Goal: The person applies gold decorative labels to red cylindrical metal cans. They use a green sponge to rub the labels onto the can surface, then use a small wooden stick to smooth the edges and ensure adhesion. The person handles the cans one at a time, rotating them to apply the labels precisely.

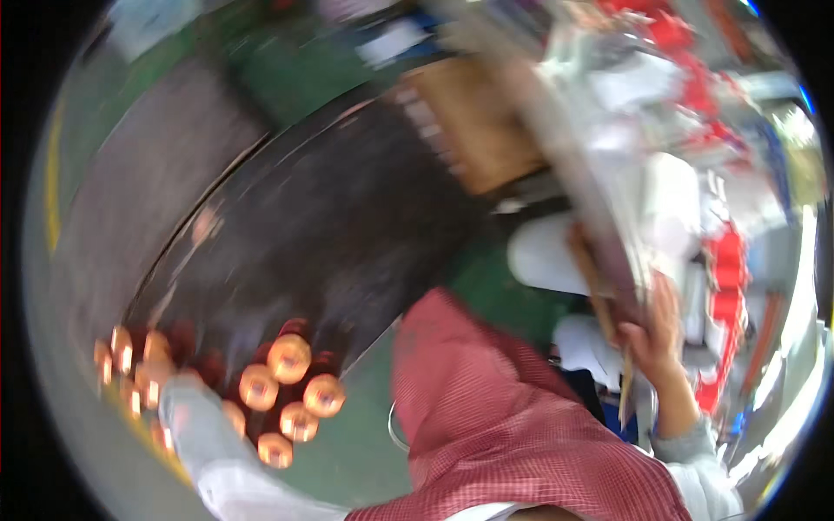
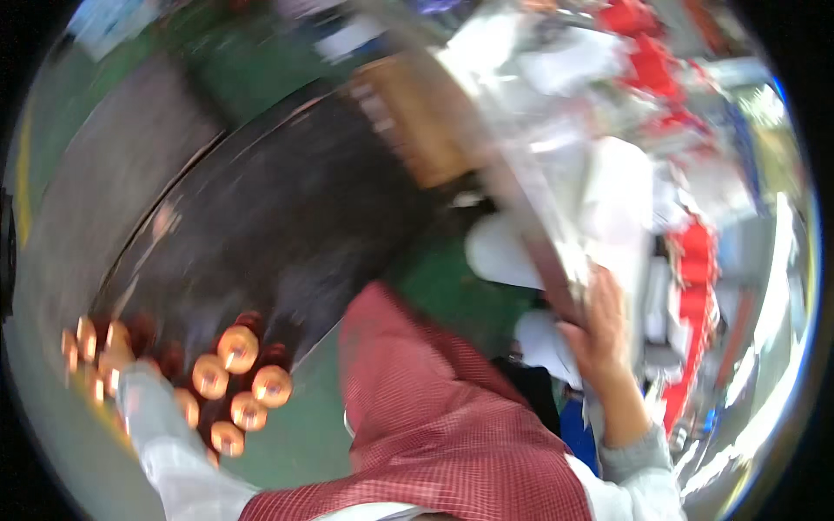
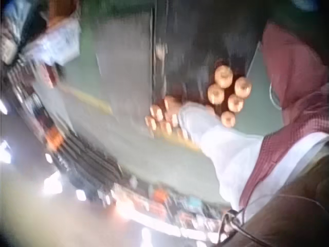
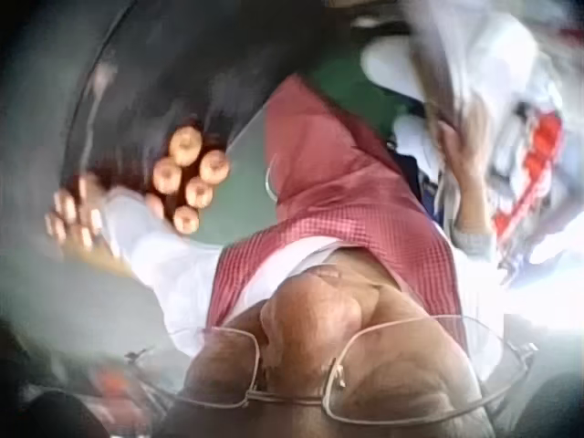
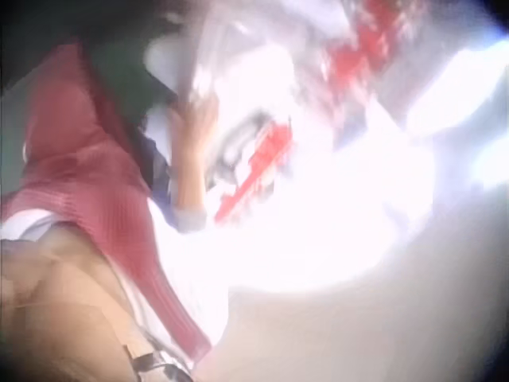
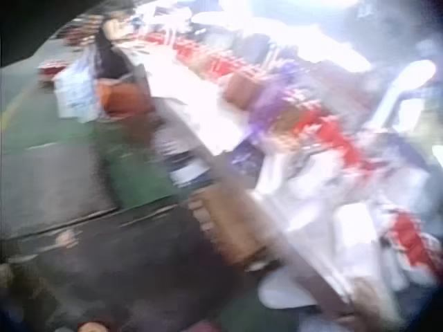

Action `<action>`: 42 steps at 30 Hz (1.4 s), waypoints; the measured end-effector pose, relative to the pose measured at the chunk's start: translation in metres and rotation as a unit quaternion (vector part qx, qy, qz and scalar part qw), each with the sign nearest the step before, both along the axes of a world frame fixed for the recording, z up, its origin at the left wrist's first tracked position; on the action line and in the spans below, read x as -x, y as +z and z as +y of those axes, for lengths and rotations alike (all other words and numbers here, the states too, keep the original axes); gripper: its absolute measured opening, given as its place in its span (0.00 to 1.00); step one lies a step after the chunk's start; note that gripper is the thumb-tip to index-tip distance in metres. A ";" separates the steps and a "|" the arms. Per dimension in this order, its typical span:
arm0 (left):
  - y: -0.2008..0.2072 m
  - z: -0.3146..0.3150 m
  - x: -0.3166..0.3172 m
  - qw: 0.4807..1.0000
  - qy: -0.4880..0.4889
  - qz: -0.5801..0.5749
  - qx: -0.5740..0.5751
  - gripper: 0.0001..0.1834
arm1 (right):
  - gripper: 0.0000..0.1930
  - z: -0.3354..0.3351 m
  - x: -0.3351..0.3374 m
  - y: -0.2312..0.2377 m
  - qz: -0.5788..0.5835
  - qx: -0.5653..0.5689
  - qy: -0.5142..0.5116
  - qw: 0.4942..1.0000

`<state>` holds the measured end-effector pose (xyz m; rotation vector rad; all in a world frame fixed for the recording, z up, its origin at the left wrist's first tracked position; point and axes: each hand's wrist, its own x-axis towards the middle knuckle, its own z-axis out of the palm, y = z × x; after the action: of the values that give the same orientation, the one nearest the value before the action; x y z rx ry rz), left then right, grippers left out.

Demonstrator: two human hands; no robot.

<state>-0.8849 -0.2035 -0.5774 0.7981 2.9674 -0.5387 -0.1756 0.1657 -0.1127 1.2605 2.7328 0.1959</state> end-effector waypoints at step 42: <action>0.502 0.446 -0.585 0.316 -0.102 -0.831 -0.447 0.30 | 0.26 -0.022 -0.214 0.098 0.515 0.181 -0.112 0.830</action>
<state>-0.3003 0.2423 -0.0750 0.7386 0.7740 1.3150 0.0381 0.1441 -0.0151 1.9009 3.0252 -1.3424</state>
